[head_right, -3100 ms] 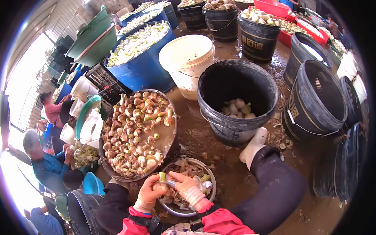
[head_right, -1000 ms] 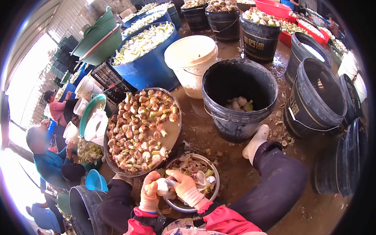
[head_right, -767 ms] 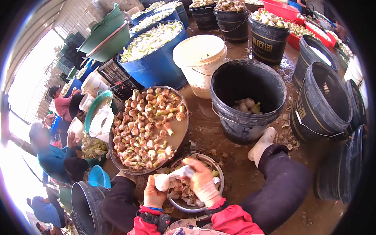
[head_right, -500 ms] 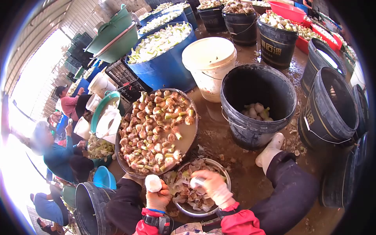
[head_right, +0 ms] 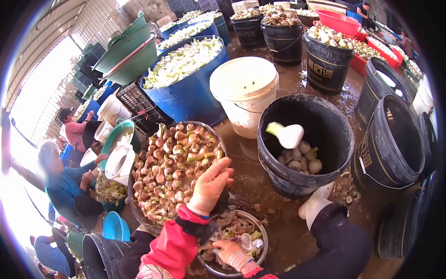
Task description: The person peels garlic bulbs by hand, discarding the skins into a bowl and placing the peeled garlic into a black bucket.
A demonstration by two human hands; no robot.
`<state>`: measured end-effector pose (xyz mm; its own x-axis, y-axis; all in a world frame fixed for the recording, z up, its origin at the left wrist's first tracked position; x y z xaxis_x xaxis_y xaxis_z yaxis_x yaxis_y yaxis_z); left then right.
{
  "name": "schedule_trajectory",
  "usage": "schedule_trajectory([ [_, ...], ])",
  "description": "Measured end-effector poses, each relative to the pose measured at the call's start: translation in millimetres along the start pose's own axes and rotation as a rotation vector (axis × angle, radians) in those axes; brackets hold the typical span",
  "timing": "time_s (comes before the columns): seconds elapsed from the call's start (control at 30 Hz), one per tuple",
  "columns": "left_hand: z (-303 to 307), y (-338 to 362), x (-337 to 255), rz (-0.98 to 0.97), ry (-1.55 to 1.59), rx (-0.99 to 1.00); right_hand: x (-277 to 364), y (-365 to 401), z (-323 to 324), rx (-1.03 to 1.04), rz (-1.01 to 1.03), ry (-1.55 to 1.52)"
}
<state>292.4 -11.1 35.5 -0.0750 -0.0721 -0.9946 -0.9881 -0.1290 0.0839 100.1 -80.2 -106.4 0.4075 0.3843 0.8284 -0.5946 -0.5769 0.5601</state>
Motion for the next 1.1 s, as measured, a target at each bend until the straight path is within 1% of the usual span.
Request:
schedule_trajectory([
  [0.07,35,-30,23,-0.402,-0.985,0.034,5,-9,10,-0.128,0.281,0.073],
  [0.1,48,-40,49,-0.306,-1.299,0.065,-2,-11,7,-0.104,0.288,0.070],
  [0.13,68,-47,72,-0.192,-1.616,0.088,-17,-15,6,-0.101,0.174,-0.026],
  [0.17,80,-51,88,-0.189,-1.746,0.137,-20,-21,7,-0.093,0.073,-0.116],
  [0.2,92,-56,110,-0.177,-1.862,0.258,-22,-12,4,0.010,-0.234,-0.399],
  [0.27,104,-64,125,-0.133,-1.954,0.368,8,-20,22,-0.199,0.330,-0.040],
  [0.3,108,-66,116,-0.125,-1.962,0.354,15,-22,22,-0.187,0.340,-0.038],
  [0.37,110,-64,107,0.080,-1.741,0.298,22,-17,32,-0.254,0.289,0.008],
  [0.4,113,-62,101,-0.011,-1.600,0.263,26,-16,34,-0.254,0.275,0.012],
  [0.47,113,-42,78,-0.062,-1.162,0.198,18,-12,45,-0.385,0.163,-0.216],
  [0.5,112,-25,76,0.029,-0.662,0.149,9,-16,45,-0.394,0.176,-0.376],
  [0.53,96,6,61,0.232,-0.145,0.058,7,-15,40,-0.315,0.190,-0.750],
  [0.57,98,25,78,0.234,-0.118,0.089,11,-14,38,-0.231,0.208,-1.122],
  [0.6,98,42,94,0.241,-0.089,0.122,13,-16,43,-0.295,0.276,-0.967],
  [0.63,85,63,88,0.309,-0.116,0.116,18,-14,48,-0.356,0.332,-0.810],
  [0.67,67,90,72,0.381,-0.147,0.111,37,0,55,-0.426,0.368,-0.631],
  [0.7,50,115,59,0.426,-0.052,0.133,55,13,63,-0.448,0.349,-0.509],
  [0.73,30,132,51,0.358,0.220,0.198,65,27,66,-0.465,0.329,-0.387],
  [0.8,21,162,48,0.300,0.253,0.015,44,21,49,-0.254,0.245,-0.903],
  [0.83,49,168,63,0.046,-0.327,-0.024,36,23,33,-0.166,0.105,-1.104],
  [0.87,66,189,77,0.083,-0.386,-0.211,36,27,24,-0.089,0.096,-0.894],
  [0.93,61,196,38,-0.022,-0.675,-0.181,39,29,23,-0.072,0.064,-0.734],
  [0.97,60,201,33,-0.106,-0.756,-0.191,38,30,21,-0.075,0.069,-0.738],
  [1.0,57,203,29,-0.111,-0.761,-0.185,41,29,28,-0.154,0.159,-0.739],
  [1.03,48,205,22,-0.138,-0.864,-0.157,44,29,34,-0.235,0.248,-0.740],
  [1.07,40,206,19,-0.164,-0.965,-0.129,40,25,31,-0.240,0.251,-0.746],
  [1.1,34,209,15,-0.202,-1.005,-0.155,44,26,30,-0.244,0.293,-0.737],
])
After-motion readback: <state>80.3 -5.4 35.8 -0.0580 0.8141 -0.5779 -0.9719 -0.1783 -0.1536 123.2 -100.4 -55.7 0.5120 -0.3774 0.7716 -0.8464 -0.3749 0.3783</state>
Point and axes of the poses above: each hand's wrist, its own y-axis away from the middle knuckle, its own z-axis out of the back of the hand, x = y × z, the point moved 9 cm from there along -y, towards the middle knuckle, and after that the axes turned 4 degrees about -x, right-handed, at the moved point
